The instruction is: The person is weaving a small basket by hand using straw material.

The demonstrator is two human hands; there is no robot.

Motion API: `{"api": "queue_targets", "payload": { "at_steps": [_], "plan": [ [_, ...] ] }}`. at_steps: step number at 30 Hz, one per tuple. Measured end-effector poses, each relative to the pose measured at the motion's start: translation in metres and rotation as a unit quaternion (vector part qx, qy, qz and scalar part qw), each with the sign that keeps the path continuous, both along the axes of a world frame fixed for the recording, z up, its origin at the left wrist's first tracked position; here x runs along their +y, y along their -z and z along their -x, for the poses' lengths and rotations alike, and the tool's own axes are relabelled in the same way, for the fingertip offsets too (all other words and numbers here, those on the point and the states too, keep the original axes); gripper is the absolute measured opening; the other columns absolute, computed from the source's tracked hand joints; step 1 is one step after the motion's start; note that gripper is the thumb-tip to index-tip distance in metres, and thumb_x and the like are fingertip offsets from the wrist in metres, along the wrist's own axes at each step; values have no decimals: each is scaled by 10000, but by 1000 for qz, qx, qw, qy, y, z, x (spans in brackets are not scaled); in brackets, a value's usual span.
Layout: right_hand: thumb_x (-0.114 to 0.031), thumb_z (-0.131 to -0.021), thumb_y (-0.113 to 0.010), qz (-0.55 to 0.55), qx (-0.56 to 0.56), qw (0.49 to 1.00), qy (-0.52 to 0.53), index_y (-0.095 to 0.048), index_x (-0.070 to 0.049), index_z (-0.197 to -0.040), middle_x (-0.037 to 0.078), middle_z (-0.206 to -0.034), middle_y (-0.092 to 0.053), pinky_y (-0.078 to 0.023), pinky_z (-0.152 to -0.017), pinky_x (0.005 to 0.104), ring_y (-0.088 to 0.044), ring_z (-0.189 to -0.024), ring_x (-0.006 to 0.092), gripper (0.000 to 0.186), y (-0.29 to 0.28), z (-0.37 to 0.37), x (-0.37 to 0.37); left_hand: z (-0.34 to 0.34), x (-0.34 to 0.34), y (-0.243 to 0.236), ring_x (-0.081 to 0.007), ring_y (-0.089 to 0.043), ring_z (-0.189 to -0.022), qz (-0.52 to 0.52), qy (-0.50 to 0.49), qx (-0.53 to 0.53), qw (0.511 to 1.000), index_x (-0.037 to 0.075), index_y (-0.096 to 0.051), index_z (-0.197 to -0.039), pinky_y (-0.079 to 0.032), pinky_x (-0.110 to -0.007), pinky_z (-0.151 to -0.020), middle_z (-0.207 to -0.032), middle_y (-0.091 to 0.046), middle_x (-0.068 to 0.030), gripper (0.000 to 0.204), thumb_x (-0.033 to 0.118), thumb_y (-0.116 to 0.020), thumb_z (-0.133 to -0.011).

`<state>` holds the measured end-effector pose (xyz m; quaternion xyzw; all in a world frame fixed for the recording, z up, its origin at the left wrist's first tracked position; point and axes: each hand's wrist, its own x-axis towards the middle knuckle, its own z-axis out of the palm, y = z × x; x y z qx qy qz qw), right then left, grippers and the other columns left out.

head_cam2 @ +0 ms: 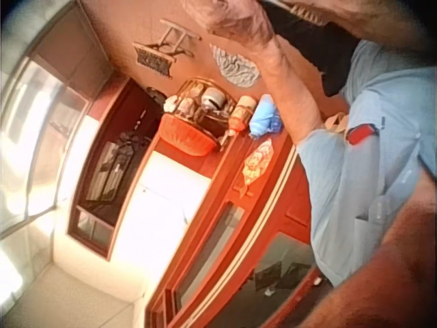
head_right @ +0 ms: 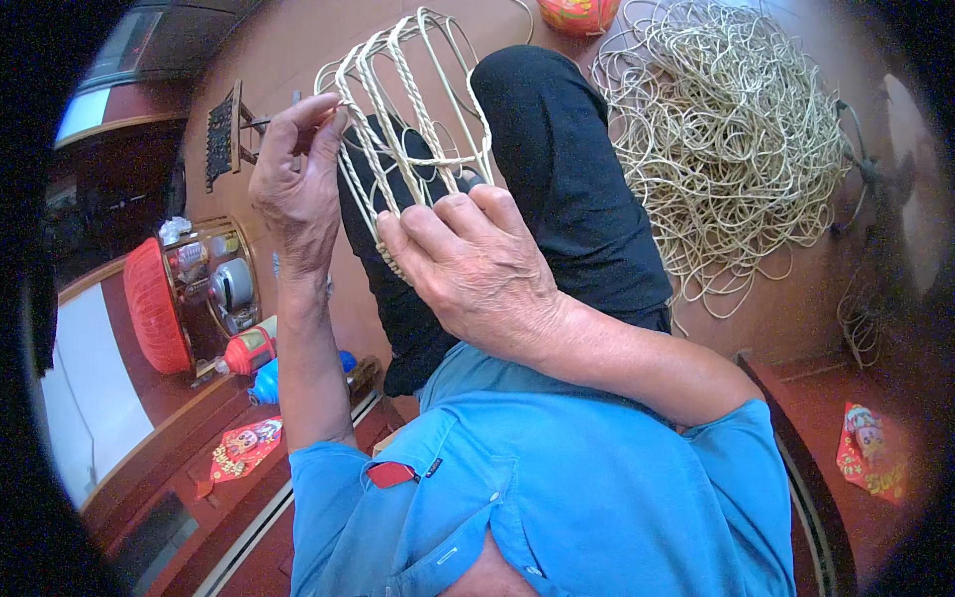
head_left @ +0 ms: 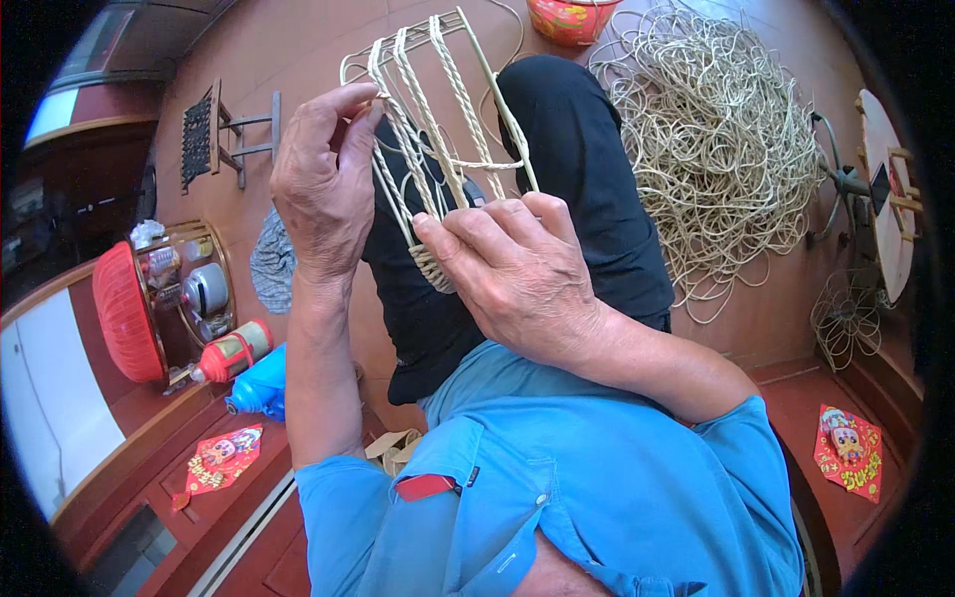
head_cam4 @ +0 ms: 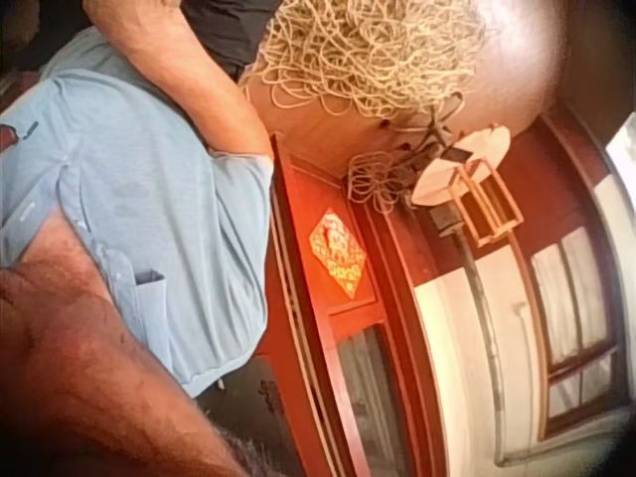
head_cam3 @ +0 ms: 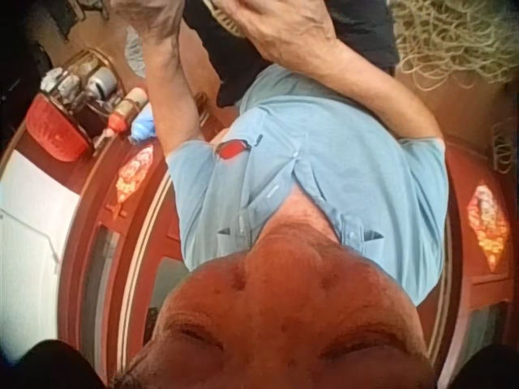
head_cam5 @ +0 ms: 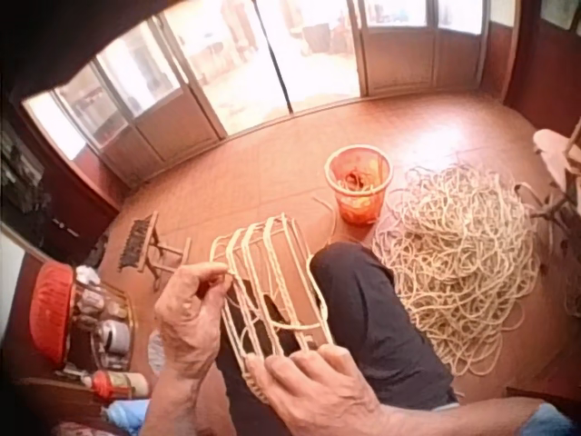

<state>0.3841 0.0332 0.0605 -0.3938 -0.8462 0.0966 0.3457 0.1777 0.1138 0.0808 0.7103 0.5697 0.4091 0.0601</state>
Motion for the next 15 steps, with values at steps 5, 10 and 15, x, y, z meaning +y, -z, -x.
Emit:
{"api": "queue_targets", "payload": {
  "at_steps": [5, 10, 15],
  "plan": [
    [-221, -893, -649, -16, -7, 1000, -1, -694, -74, -1240, 17, -955, -531, -418, -880, 379, -567, -912, 178, 380, 1, 2, 2, 1, 4, -19, -136, -661, -783, 60, 20, 40, 997, 128, -769, -1244, -558, -299, -742, -961, -736, -19, 290, 27, -770, -972],
    [-169, -879, -692, 41, -48, 998, -12, -729, -72, -1301, 9, -1103, -628, -435, -925, 396, -612, -984, 175, 434, -9, -7, -4, -8, 1, -26, -72, -614, -785, 115, 34, 0, 993, 98, -715, -1353, -525, -240, -720, -951, -713, 7, 408, 0, -774, -961],
    [-255, -837, -669, -13, -26, 1000, 0, -731, -67, -1101, 38, -943, -521, -413, -851, 380, -556, -898, 200, 330, -4, -6, 2, 15, -20, -21, -64, -630, -818, 139, -48, -166, 975, 4, -597, -1429, -533, -214, -724, -1065, -738, -59, 433, 119, -744, -1039]
  ]
}}
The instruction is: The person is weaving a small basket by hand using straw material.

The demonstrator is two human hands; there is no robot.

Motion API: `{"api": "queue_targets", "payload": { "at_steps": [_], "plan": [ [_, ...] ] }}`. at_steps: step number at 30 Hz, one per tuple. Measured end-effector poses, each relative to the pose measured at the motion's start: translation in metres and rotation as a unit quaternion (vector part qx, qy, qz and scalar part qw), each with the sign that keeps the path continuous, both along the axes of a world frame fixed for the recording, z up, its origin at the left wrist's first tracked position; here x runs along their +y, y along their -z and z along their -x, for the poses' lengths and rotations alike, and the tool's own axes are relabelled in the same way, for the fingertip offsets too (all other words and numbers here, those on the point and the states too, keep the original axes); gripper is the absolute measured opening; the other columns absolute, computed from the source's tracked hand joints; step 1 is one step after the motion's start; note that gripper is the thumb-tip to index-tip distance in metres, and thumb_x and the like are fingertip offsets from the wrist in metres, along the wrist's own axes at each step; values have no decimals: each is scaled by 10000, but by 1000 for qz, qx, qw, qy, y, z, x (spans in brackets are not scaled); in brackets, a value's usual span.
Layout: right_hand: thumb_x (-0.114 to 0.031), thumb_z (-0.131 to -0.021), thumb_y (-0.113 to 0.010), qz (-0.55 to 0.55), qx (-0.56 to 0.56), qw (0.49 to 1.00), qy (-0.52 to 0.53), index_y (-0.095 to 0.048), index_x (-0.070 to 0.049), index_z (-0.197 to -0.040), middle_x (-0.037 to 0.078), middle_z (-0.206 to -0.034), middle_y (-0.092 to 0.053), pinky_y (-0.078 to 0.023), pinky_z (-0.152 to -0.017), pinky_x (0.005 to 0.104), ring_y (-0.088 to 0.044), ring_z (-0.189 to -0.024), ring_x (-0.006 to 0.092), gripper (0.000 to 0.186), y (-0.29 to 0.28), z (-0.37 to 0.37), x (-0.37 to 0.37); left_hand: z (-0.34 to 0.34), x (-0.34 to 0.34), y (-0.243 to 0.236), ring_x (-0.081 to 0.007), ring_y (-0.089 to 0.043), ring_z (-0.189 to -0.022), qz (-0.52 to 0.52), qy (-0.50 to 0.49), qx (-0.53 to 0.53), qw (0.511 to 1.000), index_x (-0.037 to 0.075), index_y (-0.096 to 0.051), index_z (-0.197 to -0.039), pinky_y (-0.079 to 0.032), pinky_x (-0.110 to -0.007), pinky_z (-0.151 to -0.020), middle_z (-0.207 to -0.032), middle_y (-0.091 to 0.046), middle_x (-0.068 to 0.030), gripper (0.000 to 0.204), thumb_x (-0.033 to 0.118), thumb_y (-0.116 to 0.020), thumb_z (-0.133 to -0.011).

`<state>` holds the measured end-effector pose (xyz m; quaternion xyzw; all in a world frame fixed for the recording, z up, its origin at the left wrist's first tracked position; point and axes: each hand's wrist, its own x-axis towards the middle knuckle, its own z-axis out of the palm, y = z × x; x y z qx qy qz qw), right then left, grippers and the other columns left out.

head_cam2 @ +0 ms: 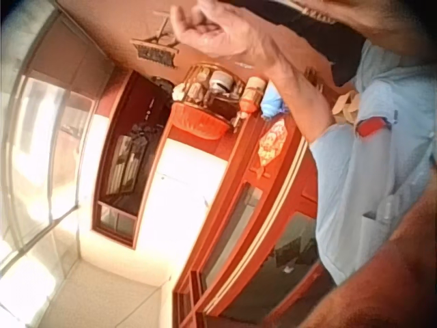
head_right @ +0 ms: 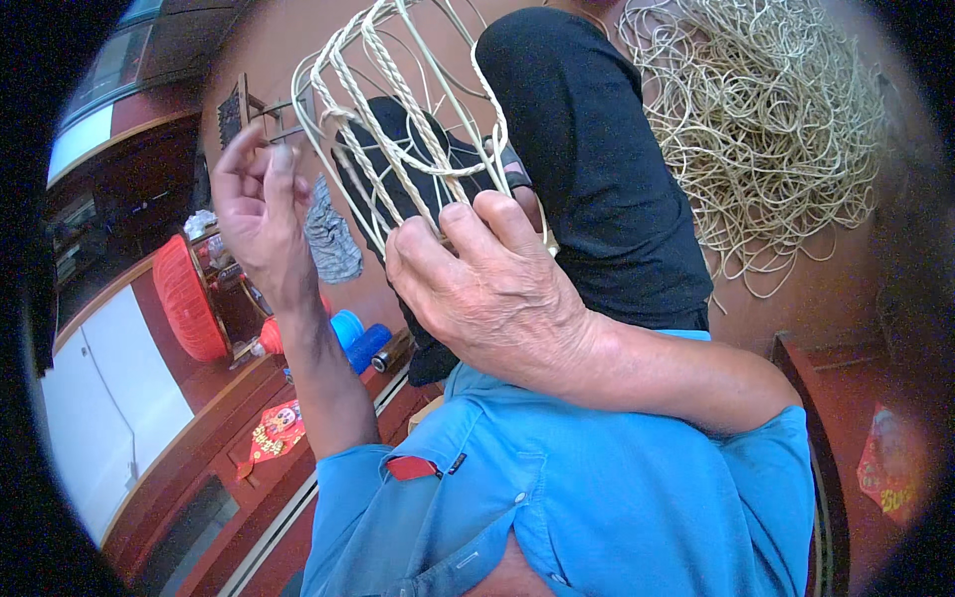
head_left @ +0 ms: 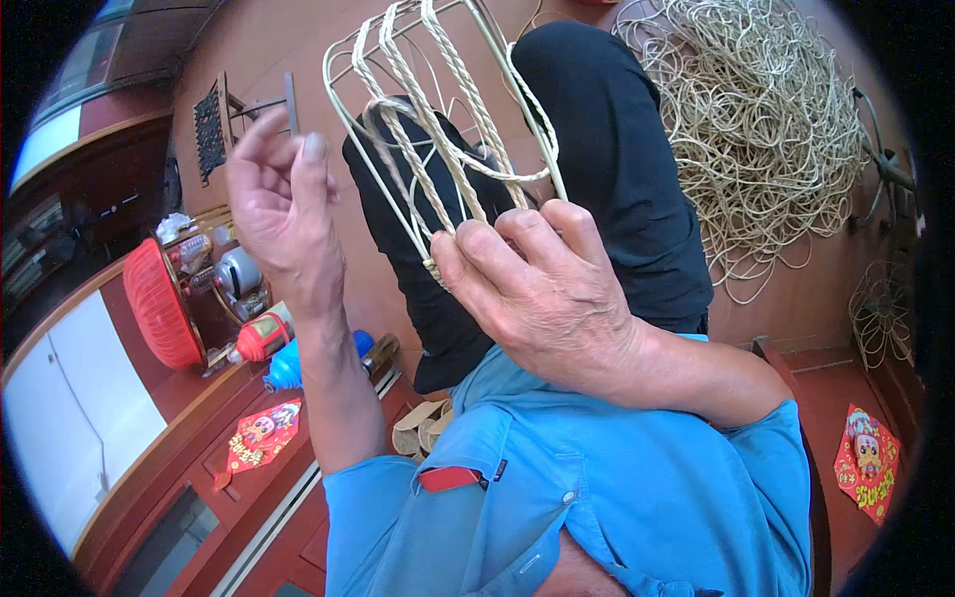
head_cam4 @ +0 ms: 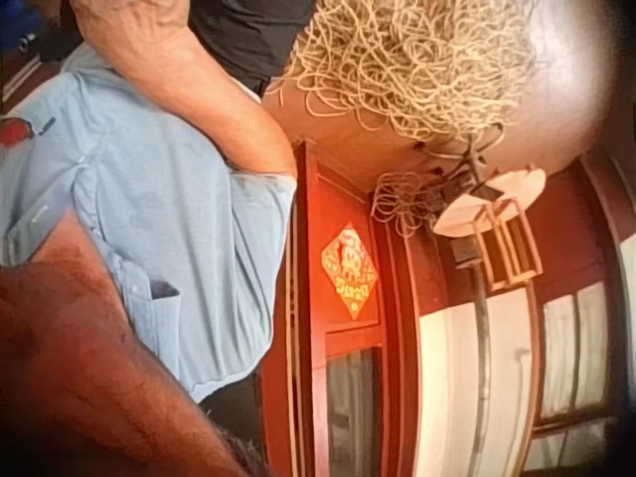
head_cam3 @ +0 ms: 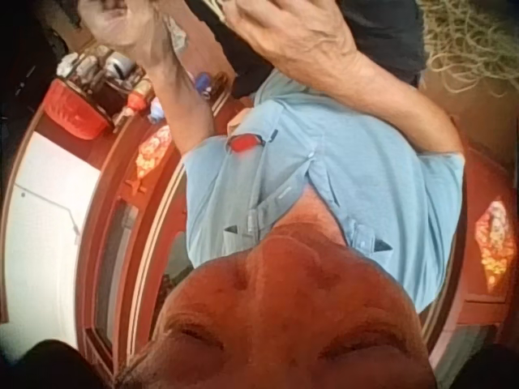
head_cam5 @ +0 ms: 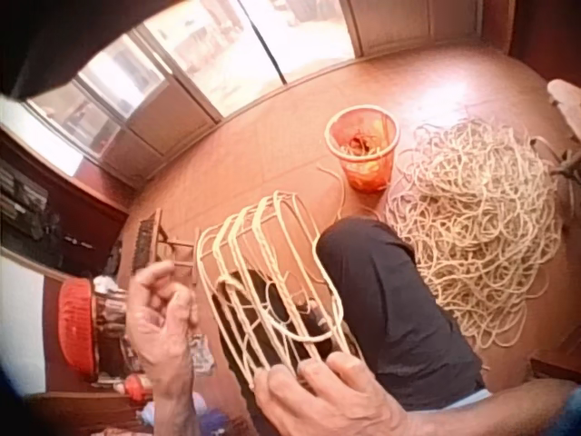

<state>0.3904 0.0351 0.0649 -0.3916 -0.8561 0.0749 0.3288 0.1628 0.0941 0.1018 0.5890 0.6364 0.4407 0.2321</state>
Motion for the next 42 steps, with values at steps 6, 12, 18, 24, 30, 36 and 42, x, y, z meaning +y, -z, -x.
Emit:
{"api": "queue_targets", "payload": {
  "at_steps": [6, 12, 18, 24, 30, 36, 42],
  "plan": [
    [-267, -841, -662, 31, 13, 999, -22, -734, -86, -1090, 56, -1008, -555, -422, -874, 386, -575, -933, 213, 317, 0, -5, 1, -3, -43, 17, -72, -651, -715, 263, 41, -243, 933, -6, -453, -1551, -507, -186, -568, -1131, -758, -153, 601, 259, -708, -1076],
    [-281, -825, -678, 36, -2, 999, -23, -746, -102, -1125, 30, -1034, -572, -429, -888, 388, -585, -955, 193, 356, -1, -7, 3, -14, -59, 34, -35, -530, -613, 277, 86, -503, 814, 20, -297, -1663, -402, -157, -491, -982, -667, -85, 747, 240, -698, -1073],
    [-264, -846, -675, 38, 21, 999, -10, -740, -125, -1132, -21, -1031, -600, -420, -886, 370, -593, -922, 145, 325, 6, -8, 4, -10, -80, 27, -9, -400, -626, 256, -5, -602, 757, 39, -334, -1649, -308, -152, -486, -905, -490, 16, 666, 131, -649, -1069],
    [-221, -855, -752, 44, 26, 999, -15, -778, -142, -1140, -38, -1065, -653, -408, -896, 364, -626, -927, 132, 297, 1, -2, 3, 19, -90, 24, -34, -378, -592, 197, -2, -593, 781, 9, -332, -1637, -323, -188, -474, -876, -542, -22, 648, 123, -639, -1078],
    [-208, -874, -783, 43, 34, 998, -16, -777, -143, -1143, -38, -1066, -663, -410, -890, 373, -634, -935, 142, 278, 1, 3, -1, 32, -90, 32, -7, -357, -567, 223, 6, -576, 786, 30, -452, -1553, -311, -151, -462, -871, -557, -5, 546, 176, -665, -1073],
    [-211, -869, -754, 30, 27, 999, -19, -764, -147, -1151, -30, -1033, -626, -403, -885, 375, -622, -954, 146, 290, 2, 8, -4, 60, -94, 55, -41, -346, -474, 229, -45, -638, 734, 15, -608, -1418, -292, -198, -424, -773, -630, -42, 396, 278, -589, -1123],
    [-206, -897, -703, 44, 29, 998, -22, -750, -145, -1175, -18, -1024, -610, -389, -897, 380, -610, -964, 158, 288, 4, 7, -9, 64, -95, 52, -60, -395, -466, 231, -44, -635, 736, 44, -541, -1476, -310, -226, -436, -751, -674, -38, 430, 307, -569, -1137]
  ]
}}
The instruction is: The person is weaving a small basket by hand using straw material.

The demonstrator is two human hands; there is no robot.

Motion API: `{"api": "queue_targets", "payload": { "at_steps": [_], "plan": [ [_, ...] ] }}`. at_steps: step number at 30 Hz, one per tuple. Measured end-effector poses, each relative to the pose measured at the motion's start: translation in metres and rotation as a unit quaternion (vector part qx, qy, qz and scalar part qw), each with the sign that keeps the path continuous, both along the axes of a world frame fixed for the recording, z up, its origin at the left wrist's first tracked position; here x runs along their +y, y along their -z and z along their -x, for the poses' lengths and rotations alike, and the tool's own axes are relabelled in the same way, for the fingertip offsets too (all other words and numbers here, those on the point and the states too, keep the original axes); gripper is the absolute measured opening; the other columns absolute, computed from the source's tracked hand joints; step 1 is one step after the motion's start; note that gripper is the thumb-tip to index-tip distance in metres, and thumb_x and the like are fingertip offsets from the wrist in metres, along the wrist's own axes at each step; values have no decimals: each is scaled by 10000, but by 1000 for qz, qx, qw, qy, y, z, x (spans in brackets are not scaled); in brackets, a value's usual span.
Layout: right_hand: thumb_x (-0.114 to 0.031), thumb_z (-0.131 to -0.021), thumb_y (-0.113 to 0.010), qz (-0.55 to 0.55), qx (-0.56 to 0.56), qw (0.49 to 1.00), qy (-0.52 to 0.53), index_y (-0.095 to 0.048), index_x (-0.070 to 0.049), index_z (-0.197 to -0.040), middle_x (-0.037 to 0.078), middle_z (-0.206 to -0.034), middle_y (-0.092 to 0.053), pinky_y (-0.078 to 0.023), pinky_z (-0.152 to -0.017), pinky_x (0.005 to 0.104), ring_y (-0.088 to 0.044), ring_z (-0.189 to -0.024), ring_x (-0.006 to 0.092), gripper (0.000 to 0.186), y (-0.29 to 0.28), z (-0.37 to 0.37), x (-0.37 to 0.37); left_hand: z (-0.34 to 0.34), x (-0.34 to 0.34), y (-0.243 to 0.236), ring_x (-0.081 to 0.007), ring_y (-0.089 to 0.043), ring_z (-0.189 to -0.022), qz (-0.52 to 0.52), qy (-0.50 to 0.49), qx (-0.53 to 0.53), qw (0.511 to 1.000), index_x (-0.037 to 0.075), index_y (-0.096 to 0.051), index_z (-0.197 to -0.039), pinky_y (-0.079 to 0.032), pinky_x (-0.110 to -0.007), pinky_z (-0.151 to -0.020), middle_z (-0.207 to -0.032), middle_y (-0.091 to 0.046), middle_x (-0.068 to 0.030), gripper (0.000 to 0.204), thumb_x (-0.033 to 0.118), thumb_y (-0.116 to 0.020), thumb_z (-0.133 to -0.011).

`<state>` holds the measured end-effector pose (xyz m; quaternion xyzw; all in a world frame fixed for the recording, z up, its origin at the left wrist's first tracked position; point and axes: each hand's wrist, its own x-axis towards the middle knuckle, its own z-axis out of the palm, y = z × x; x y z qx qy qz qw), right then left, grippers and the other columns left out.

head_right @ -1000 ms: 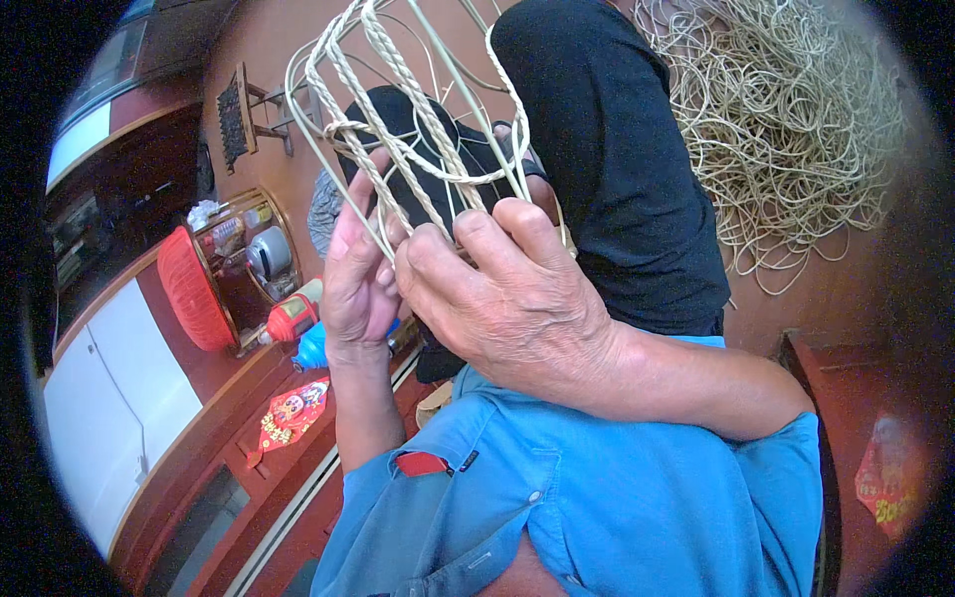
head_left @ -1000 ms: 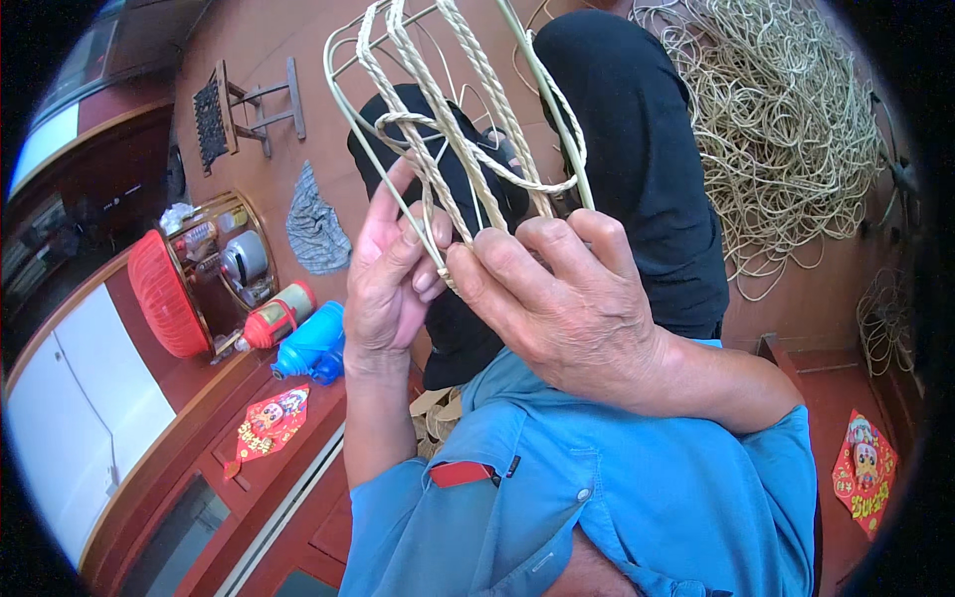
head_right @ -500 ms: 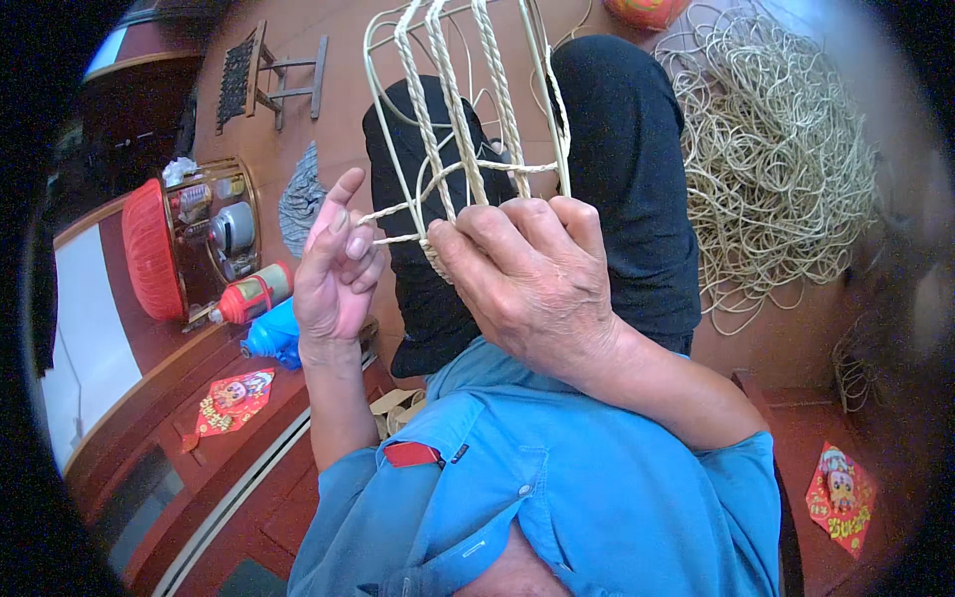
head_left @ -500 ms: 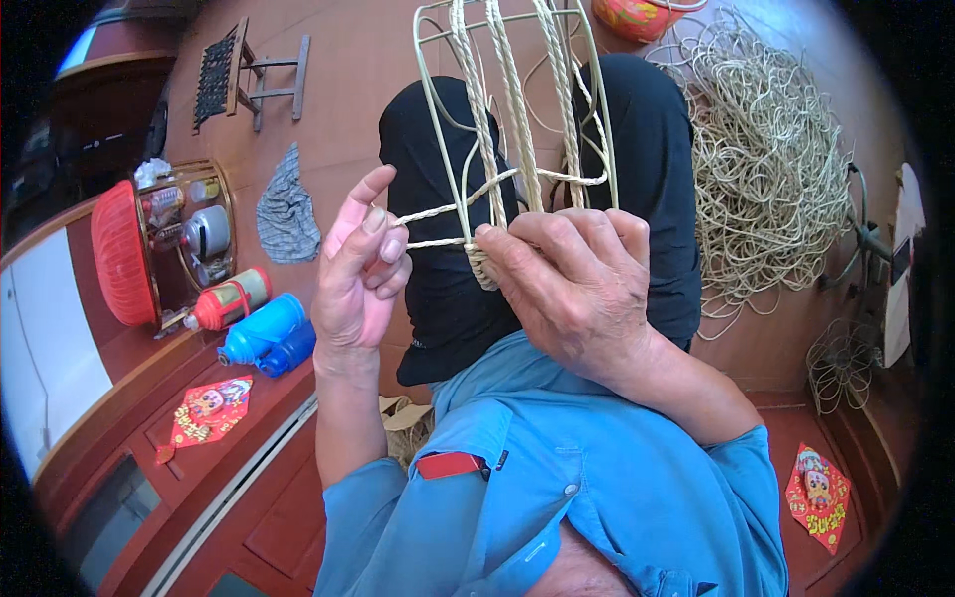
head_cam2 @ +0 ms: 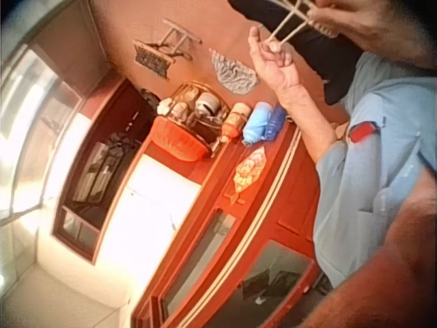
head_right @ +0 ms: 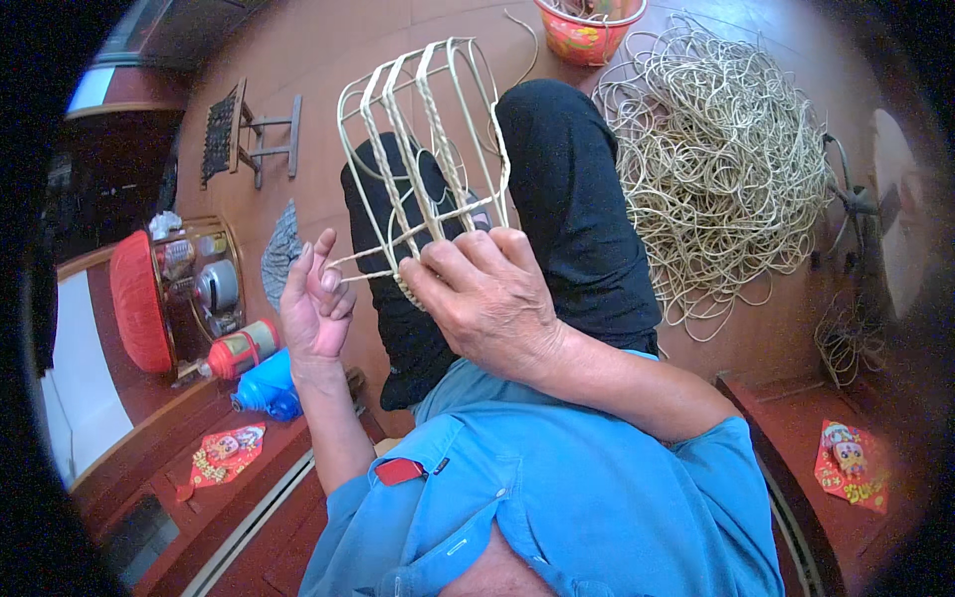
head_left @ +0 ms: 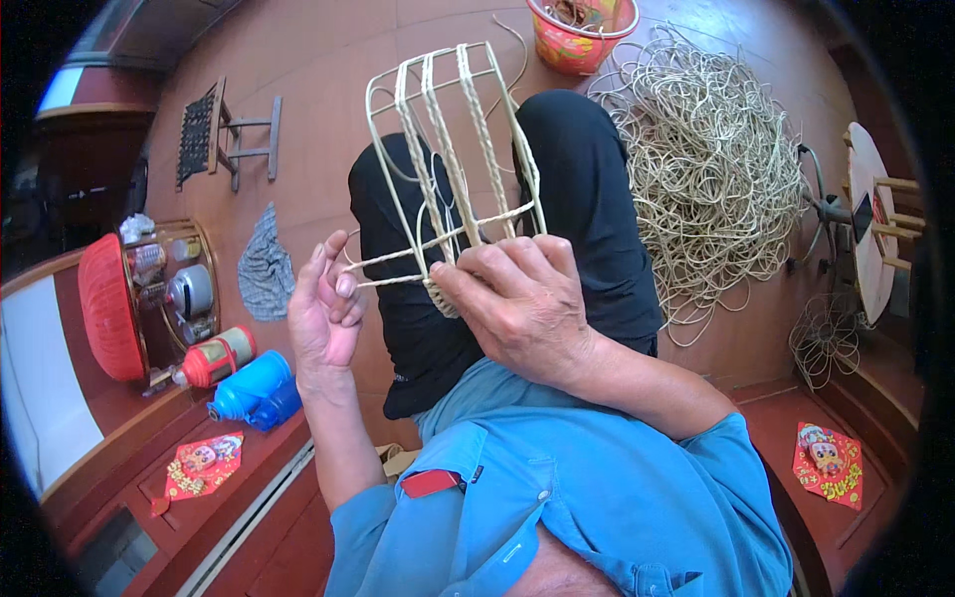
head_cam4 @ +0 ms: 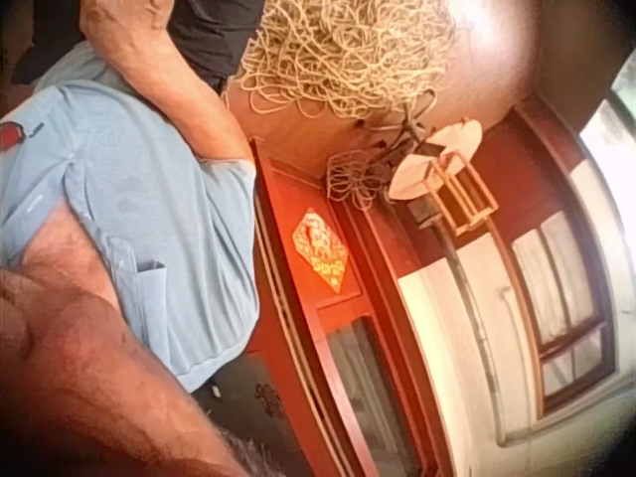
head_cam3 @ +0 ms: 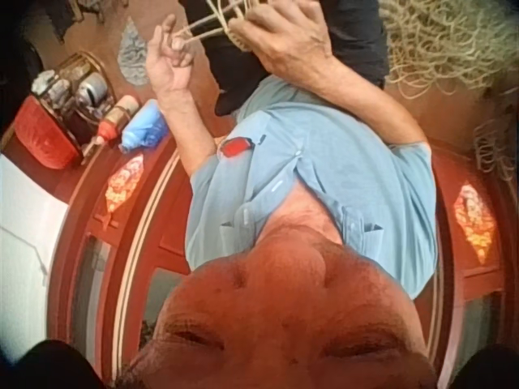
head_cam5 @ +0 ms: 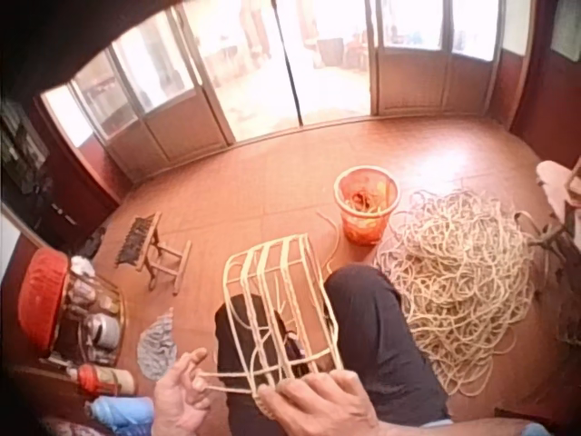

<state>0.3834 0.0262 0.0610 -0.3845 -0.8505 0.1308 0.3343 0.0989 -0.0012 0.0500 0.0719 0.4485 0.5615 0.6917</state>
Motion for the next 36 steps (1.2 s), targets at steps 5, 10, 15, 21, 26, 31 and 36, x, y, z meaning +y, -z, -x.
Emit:
{"api": "queue_targets", "payload": {
  "at_steps": [5, 10, 15, 21, 26, 31, 36],
  "plan": [
    [-212, -879, -719, 0, 20, 1000, 7, -752, -144, -1172, -15, -1016, -610, -388, -896, 387, -608, -954, 169, 303, 3, -6, -1, -17, -5, -9, -19, -378, -535, -95, 142, 239, 956, 9, -493, -1516, -279, -192, -498, -707, -539, 75, 653, 356, -759, -1031],
    [-156, -844, -809, 20, 11, 1000, 19, -783, -184, -1178, -61, -1014, -645, -390, -912, 381, -622, -954, 143, 336, -1, -13, -5, -54, 14, -67, -6, -463, -653, -12, 337, 597, 728, 67, -676, -1377, -316, -242, -570, -714, -537, 81, 428, 218, -765, -987],
    [-150, -847, -806, 18, 13, 1000, -2, -781, -182, -1181, -61, -1007, -644, -390, -911, 387, -620, -950, 147, 336, -4, -10, -6, -28, 6, -25, -14, -462, -606, -123, 218, 676, 693, 55, -669, -1362, -341, -241, -546, -719, -573, 30, 297, 163, -605, -1092],
    [-129, -852, -806, 19, 1, 1000, -10, -786, -169, -1192, -55, -1014, -650, -389, -905, 393, -622, -951, 156, 343, -4, -9, -10, 23, -3, 23, -4, -471, -556, 10, -136, 294, 946, 48, -656, -1295, -308, -178, -464, -736, -606, 37, 248, 95, -647, -1051],
    [-118, -854, -804, 24, -6, 1000, -16, -791, -160, -1184, -51, -1016, -660, -390, -892, 388, -626, -941, 161, 333, -3, -9, -8, 89, -20, 54, -2, -484, -596, -15, -140, 537, 832, 31, -663, -1273, -364, -182, -497, -779, -606, 75, 304, 79, -718, -978],
    [-185, -879, -757, -6, -5, 1000, -17, -755, -147, -1177, -13, -1004, -599, -400, -885, 401, -608, -938, 179, 301, 0, -8, -9, 202, -61, 65, -25, -519, -618, 28, -196, 566, 801, 30, -680, -1258, -403, -202, -510, -886, -675, 25, 316, 116, -763, -966],
    [-128, -855, -813, 21, 10, 999, -22, -790, -167, -1169, -39, -998, -666, -394, -870, 392, -630, -917, 176, 317, -7, -7, -8, 258, -54, 48, -170, -680, -869, 179, -136, 697, 681, 5, -673, -1338, -561, -330, -771, -1096, -748, -108, 475, 169, -833, -922]
  ]
}}
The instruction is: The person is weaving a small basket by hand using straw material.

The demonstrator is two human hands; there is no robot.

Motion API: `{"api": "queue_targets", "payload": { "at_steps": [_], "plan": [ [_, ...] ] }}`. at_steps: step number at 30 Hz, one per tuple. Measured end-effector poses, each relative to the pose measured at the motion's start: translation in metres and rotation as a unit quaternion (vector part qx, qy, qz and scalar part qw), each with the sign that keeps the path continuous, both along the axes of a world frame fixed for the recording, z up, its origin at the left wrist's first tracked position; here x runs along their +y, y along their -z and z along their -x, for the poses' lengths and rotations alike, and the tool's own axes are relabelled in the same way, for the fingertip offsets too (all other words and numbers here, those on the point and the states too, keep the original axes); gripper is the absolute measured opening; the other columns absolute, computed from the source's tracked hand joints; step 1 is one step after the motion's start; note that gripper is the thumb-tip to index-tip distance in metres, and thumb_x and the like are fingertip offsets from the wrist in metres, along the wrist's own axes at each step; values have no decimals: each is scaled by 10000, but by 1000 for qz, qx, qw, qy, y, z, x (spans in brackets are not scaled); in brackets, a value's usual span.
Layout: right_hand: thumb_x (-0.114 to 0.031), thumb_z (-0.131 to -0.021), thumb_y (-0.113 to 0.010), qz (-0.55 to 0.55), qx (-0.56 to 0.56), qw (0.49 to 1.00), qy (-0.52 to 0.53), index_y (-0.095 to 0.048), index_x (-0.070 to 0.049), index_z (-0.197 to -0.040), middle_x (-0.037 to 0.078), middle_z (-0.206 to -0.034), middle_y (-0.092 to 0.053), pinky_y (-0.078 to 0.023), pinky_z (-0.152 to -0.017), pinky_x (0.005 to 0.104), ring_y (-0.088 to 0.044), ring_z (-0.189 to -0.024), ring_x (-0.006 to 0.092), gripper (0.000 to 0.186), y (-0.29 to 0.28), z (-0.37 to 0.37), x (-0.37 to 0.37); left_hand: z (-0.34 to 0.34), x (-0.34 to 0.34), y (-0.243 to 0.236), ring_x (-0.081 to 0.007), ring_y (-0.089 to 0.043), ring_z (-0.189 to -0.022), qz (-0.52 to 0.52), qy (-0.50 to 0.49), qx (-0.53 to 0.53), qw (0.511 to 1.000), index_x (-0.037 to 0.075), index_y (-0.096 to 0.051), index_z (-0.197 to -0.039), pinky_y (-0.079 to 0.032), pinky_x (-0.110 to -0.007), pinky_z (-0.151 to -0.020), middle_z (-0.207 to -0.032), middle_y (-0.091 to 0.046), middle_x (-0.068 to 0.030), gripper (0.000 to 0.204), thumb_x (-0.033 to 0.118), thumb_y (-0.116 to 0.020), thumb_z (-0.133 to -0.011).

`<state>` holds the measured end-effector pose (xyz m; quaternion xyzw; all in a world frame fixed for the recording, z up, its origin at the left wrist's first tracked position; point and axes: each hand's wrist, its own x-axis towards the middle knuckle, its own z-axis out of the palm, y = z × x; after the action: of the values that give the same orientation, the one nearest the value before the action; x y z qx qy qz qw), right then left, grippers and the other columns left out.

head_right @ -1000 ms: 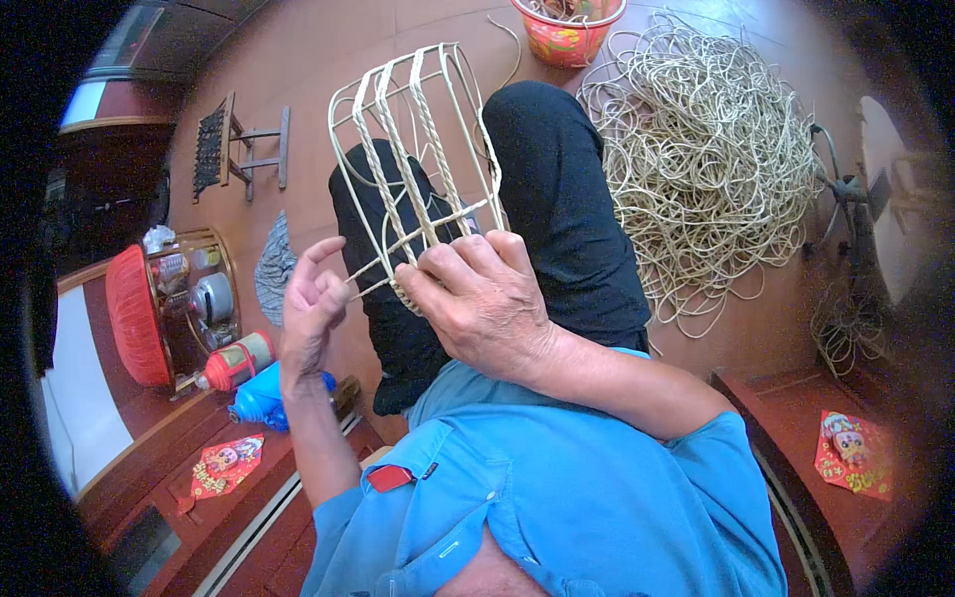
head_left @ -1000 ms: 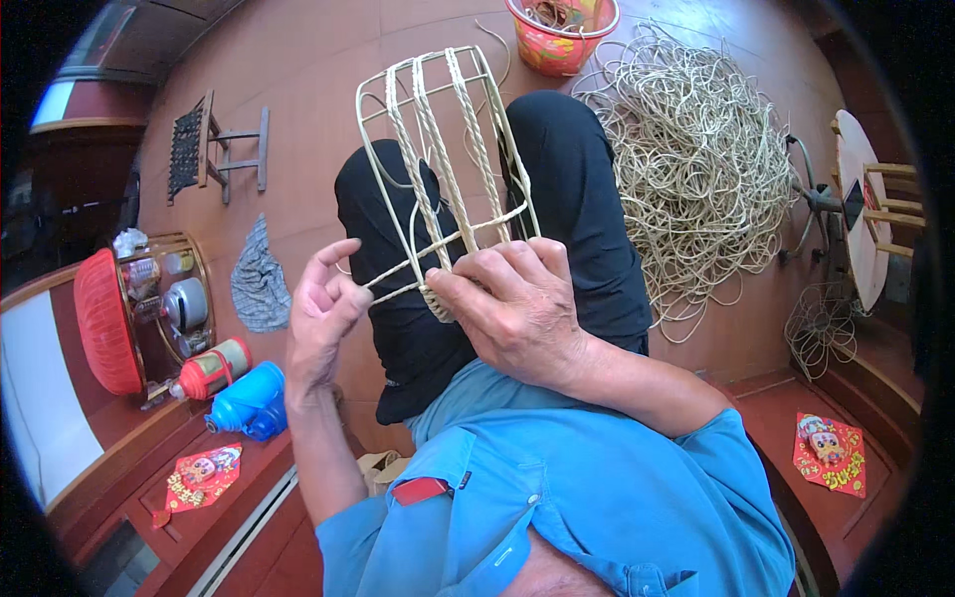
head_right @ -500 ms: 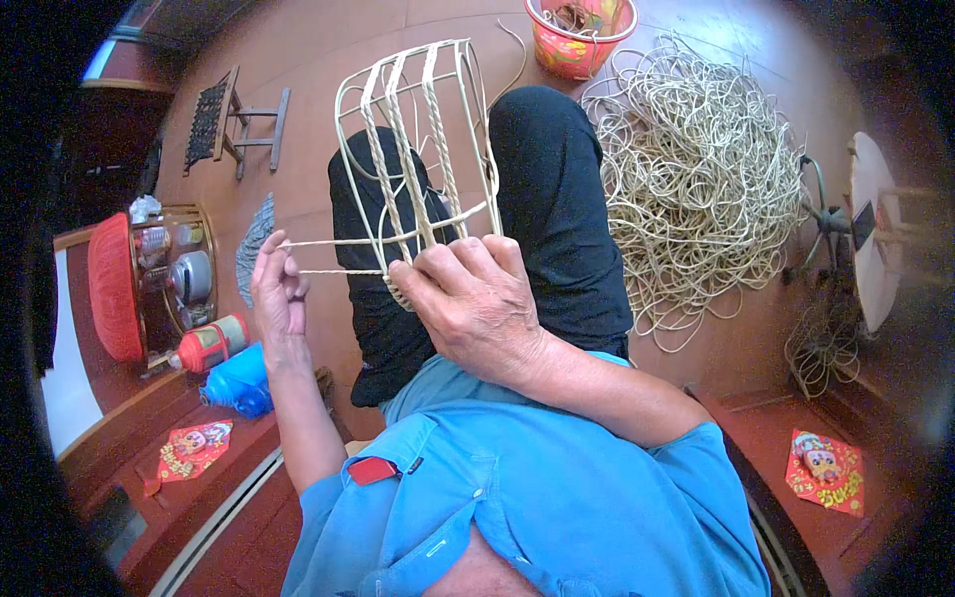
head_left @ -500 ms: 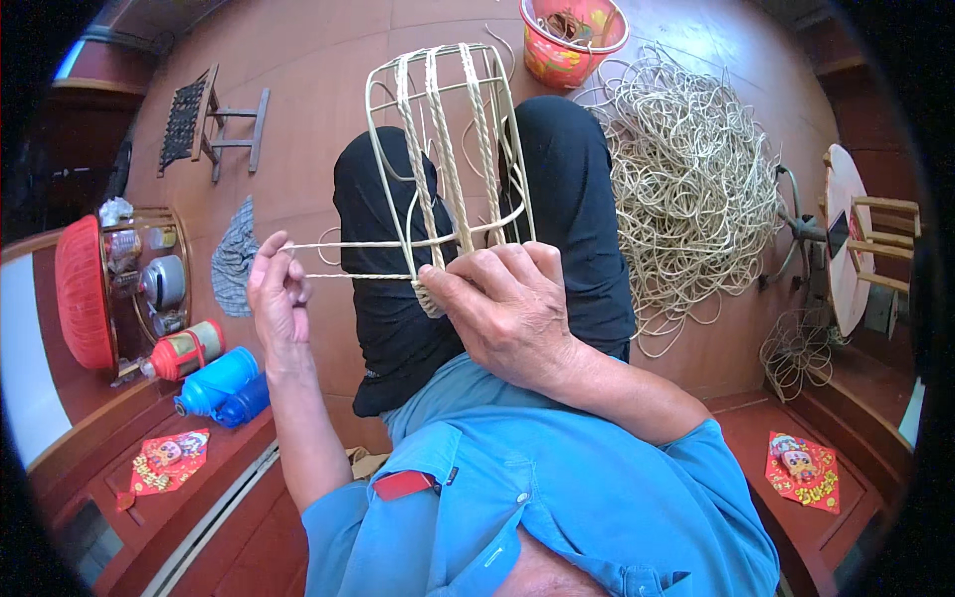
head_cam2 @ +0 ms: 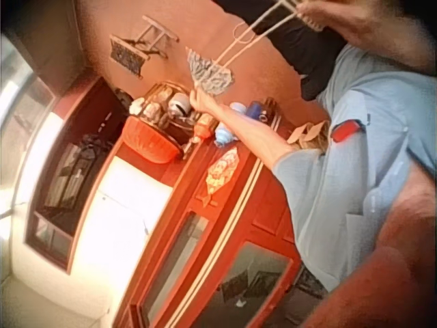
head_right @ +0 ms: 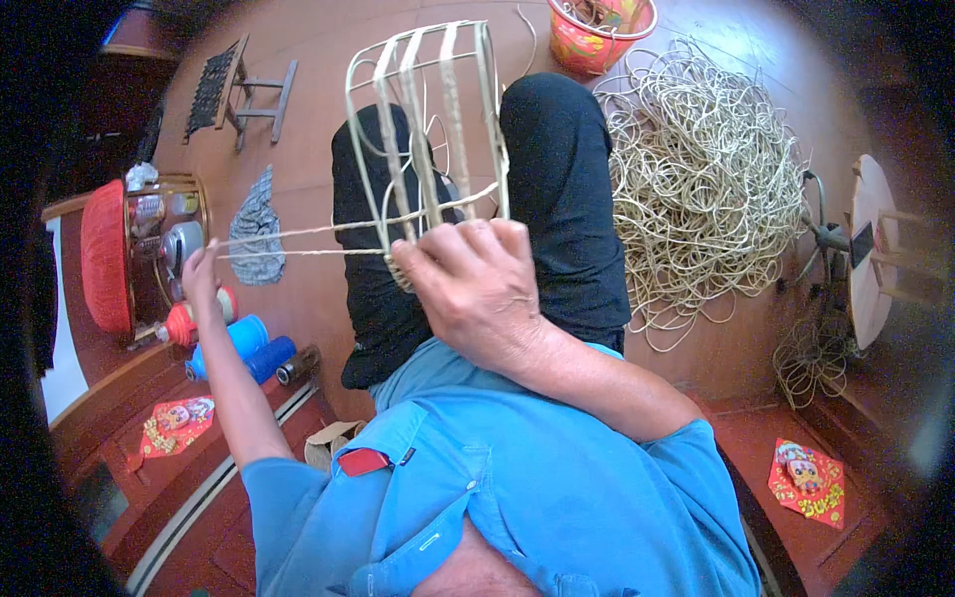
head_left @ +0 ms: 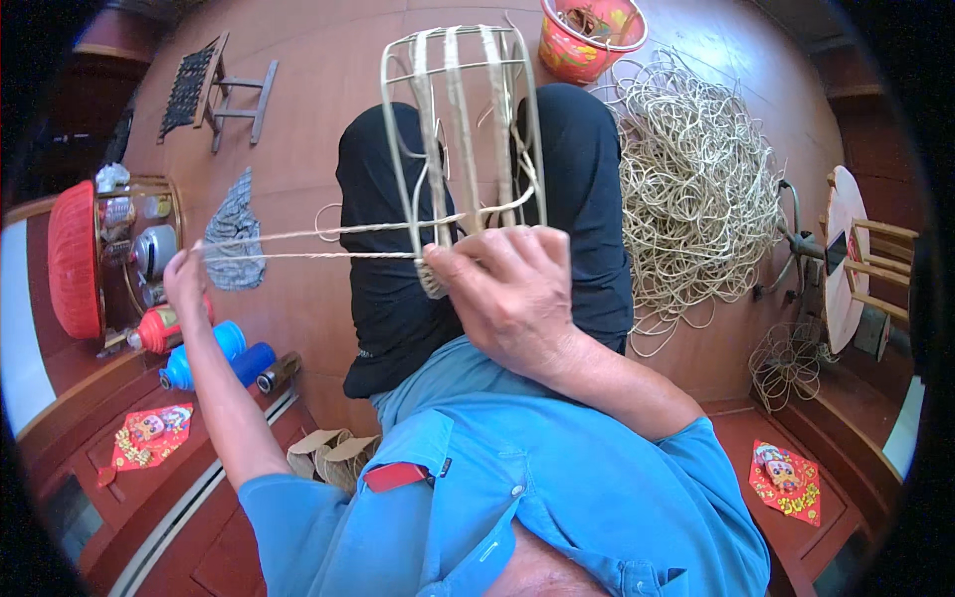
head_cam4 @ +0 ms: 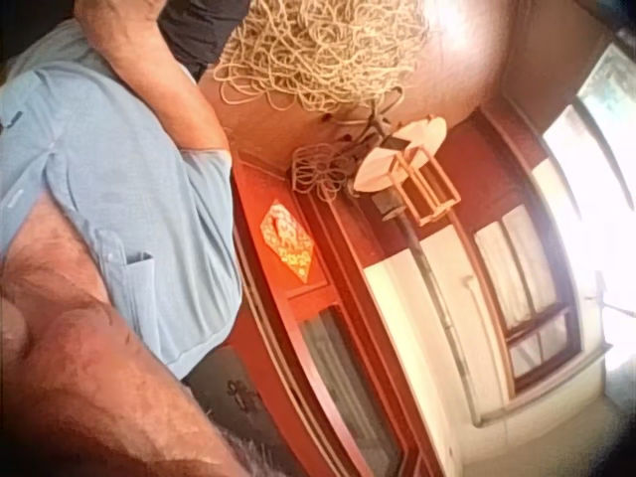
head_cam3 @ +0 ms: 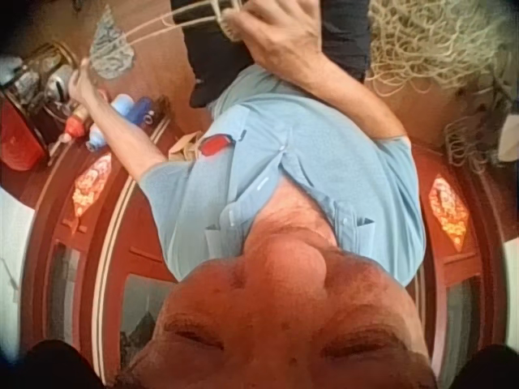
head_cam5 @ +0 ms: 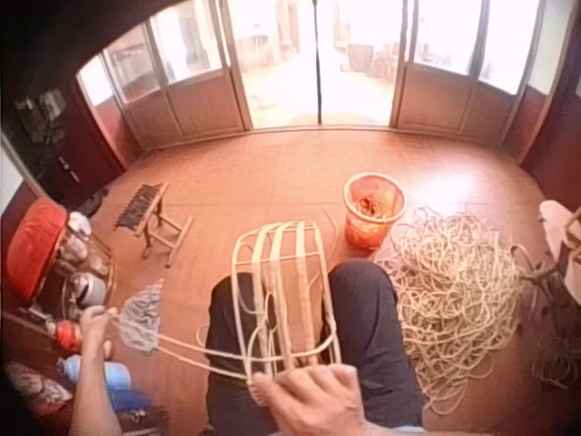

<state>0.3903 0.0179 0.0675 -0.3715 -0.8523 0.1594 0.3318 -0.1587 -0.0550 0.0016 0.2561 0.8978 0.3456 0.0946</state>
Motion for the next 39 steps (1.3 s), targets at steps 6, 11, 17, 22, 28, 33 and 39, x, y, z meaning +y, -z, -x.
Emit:
{"api": "queue_targets", "payload": {
  "at_steps": [6, 11, 17, 22, 28, 33, 39],
  "plan": [
    [-153, -868, -776, -19, -9, 1000, 22, -777, -165, -1115, -26, -955, -638, -404, -872, 400, -627, -910, 190, 247, 0, -5, 4, -246, 70, -70, -285, -666, -1210, 3, 455, 9, 890, 53, -637, -1449, -519, -398, -1041, -1382, -676, -148, 593, 87, -811, -883],
    [-162, -864, -785, -3, -14, 1000, 18, -783, -172, -1125, -26, -956, -642, -406, -871, 400, -632, -906, 185, 261, -2, -3, 3, -315, 70, -71, -179, -707, -904, -11, 521, -142, 842, 36, -734, -1283, -569, -316, -808, -1126, -750, -103, 310, 84, -759, -978],
    [-182, -861, -781, -8, -14, 1000, 22, -773, -164, -1109, -21, -969, -615, -406, -881, 402, -617, -917, 181, 249, 4, 1, 0, -267, 55, -51, -69, -635, -808, -26, 443, -141, 885, 31, -795, -1166, -532, -267, -715, -930, -723, 2, 179, 136, -671, -1091],
    [-175, -857, -763, -6, -35, 999, 33, -763, -168, -1118, -15, -979, -601, -408, -891, 409, -605, -924, 183, 260, 5, 0, -3, 0, 17, 28, -94, -690, -939, -118, 172, -91, 974, 56, -782, -1255, -560, -263, -793, -1139, -757, -29, 244, 178, -624, -1115],
    [-176, -849, -770, 2, -33, 999, 36, -766, -165, -1111, -14, -988, -615, -410, -888, 409, -620, -945, 188, 263, 12, -3, -5, 74, -5, -7, -265, -706, -1178, 149, 183, 223, 946, -85, -623, -1439, -545, -389, -1068, -1310, -737, -129, 544, 172, -753, -977],
    [-155, -839, -788, 2, -5, 1000, 30, -775, -171, -1100, -32, -959, -627, -406, -891, 408, -629, -948, 184, 262, 6, -4, -8, -263, 53, -83, -95, -654, -904, 23, 443, -125, 887, 61, -666, -1449, -547, -285, -785, -1291, -712, -56, 449, 80, -713, -1003],
    [-158, -855, -783, 8, -5, 1000, 20, -772, -170, -1115, -31, -965, -622, -401, -886, 404, -622, -941, 180, 261, 6, -4, -6, -313, 60, -57, -113, -674, -876, -34, 550, -132, 824, 16, -761, -1234, -549, -295, -788, -1049, -760, -56, 225, 99, -710, -1031]
  ]
}}
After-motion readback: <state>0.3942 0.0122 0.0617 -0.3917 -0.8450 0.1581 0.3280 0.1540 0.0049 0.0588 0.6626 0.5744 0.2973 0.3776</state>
